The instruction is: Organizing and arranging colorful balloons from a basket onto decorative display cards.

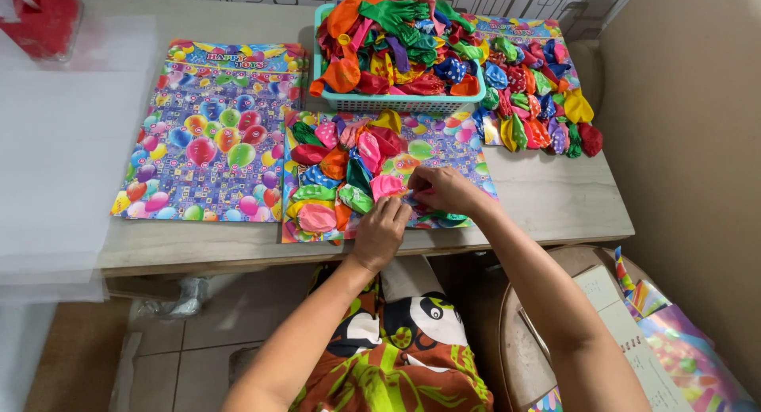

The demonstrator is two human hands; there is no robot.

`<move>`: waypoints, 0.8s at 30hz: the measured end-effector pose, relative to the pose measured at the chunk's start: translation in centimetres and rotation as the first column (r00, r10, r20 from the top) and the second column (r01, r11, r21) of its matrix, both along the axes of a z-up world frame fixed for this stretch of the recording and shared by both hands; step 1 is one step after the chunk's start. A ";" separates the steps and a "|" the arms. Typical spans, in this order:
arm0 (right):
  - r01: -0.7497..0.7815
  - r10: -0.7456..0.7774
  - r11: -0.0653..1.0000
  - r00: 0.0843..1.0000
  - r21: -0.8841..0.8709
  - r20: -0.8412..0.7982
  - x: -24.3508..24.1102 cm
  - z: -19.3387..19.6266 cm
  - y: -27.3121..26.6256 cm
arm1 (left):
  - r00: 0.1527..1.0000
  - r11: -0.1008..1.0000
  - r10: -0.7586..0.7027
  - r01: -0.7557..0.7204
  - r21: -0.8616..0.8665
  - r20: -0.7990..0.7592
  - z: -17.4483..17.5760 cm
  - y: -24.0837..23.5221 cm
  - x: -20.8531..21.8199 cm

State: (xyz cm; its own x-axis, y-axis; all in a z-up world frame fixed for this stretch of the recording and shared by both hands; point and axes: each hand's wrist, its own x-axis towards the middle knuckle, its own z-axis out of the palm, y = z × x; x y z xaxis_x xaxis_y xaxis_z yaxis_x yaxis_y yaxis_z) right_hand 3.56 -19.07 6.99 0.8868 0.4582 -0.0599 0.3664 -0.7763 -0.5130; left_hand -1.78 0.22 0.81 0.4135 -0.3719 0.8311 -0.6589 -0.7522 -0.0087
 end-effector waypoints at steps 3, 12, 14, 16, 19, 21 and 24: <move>0.014 -0.014 1.000 0.999 -0.004 0.032 0.4 -1.2 -0.4 | 1.000 1.000 0.013 -0.013 0.005 0.002 0.0 -0.1 -0.1; -0.063 0.065 0.998 0.995 0.023 -0.072 -0.4 2.4 0.2 | 0.995 1.000 0.023 -0.021 0.020 -0.096 -1.3 -0.4 0.2; -0.043 0.039 0.997 0.997 -0.058 -0.072 -0.3 3.1 -0.8 | 0.972 0.999 -0.033 0.037 0.014 -0.231 -0.5 0.2 -0.3; -0.016 0.006 0.990 0.997 -0.138 -0.071 -0.1 3.0 -2.1 | 0.928 0.995 -0.093 0.100 0.000 -0.361 -0.3 0.4 -0.3; 0.079 -0.083 0.991 0.996 -0.103 -0.030 0.6 1.6 -4.0 | 0.791 0.987 -0.147 0.159 -0.033 -0.594 -0.6 0.9 0.4; 0.178 -0.175 0.984 0.980 -0.027 0.095 1.0 0.8 -5.2 | 0.770 0.985 -0.161 0.162 -0.056 -0.618 -0.1 0.9 1.3; 0.258 -0.197 0.955 0.919 -0.144 0.341 0.1 0.3 -4.9 | 0.900 0.990 -0.051 0.101 0.094 -0.432 -1.2 0.7 3.5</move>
State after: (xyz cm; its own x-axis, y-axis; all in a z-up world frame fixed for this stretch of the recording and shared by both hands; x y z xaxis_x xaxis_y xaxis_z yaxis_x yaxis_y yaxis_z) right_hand 3.67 -23.97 7.30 0.9512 0.2500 0.1807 0.2891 -0.9269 -0.2394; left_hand 1.76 0.88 -0.43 0.6865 -0.4962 0.5315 -0.6731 -0.7102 0.2064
